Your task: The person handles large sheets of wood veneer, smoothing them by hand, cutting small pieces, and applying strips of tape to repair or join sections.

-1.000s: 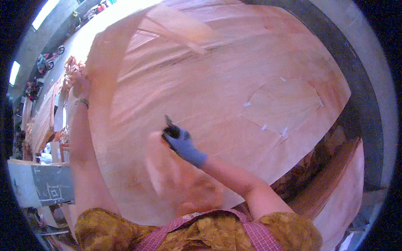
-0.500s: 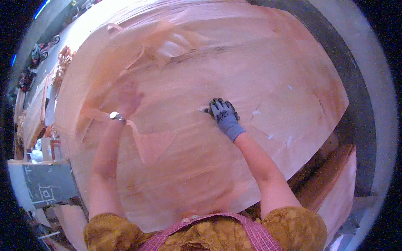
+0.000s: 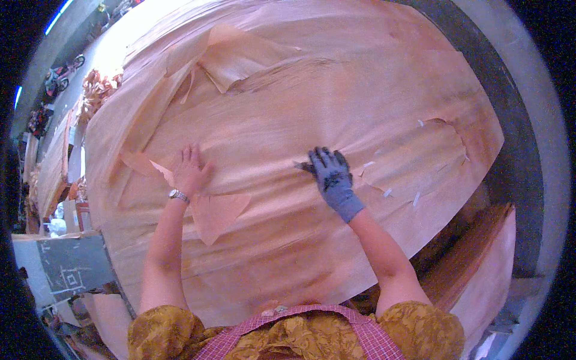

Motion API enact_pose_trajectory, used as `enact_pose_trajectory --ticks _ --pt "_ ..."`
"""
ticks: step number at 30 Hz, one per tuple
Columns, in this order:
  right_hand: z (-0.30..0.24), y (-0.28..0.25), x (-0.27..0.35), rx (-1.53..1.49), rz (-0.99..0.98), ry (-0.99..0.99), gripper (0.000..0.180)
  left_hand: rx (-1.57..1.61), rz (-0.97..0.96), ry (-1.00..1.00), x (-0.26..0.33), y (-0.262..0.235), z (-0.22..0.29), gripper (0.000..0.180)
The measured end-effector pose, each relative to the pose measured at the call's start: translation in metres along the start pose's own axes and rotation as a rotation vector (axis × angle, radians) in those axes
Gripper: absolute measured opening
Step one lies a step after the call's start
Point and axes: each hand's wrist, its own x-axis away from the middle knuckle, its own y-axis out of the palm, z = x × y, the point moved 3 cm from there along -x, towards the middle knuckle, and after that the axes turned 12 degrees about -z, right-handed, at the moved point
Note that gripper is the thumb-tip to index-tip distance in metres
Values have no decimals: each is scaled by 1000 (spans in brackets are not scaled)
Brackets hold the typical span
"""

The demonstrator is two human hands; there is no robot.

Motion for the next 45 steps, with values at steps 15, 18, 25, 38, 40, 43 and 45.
enact_pose_trajectory --ticks 15,18,25,38,40,43,45 --pt "397 -38 267 512 126 688 38 174 -29 -265 246 40 133 67" --pt "459 -40 311 608 237 697 37 57 223 -414 310 127 111 66" --pt "536 -57 332 255 164 565 42 132 43 -633 337 153 131 71" --pt "558 -68 475 159 -36 681 46 64 -216 -720 473 154 240 74" --pt "566 -74 474 184 -68 813 47 99 -260 -784 494 155 253 73" --pt "560 -91 394 251 142 457 44 128 -134 -741 470 153 249 70" --pt "542 -91 302 300 150 324 41 19 43 -641 415 155 239 68"
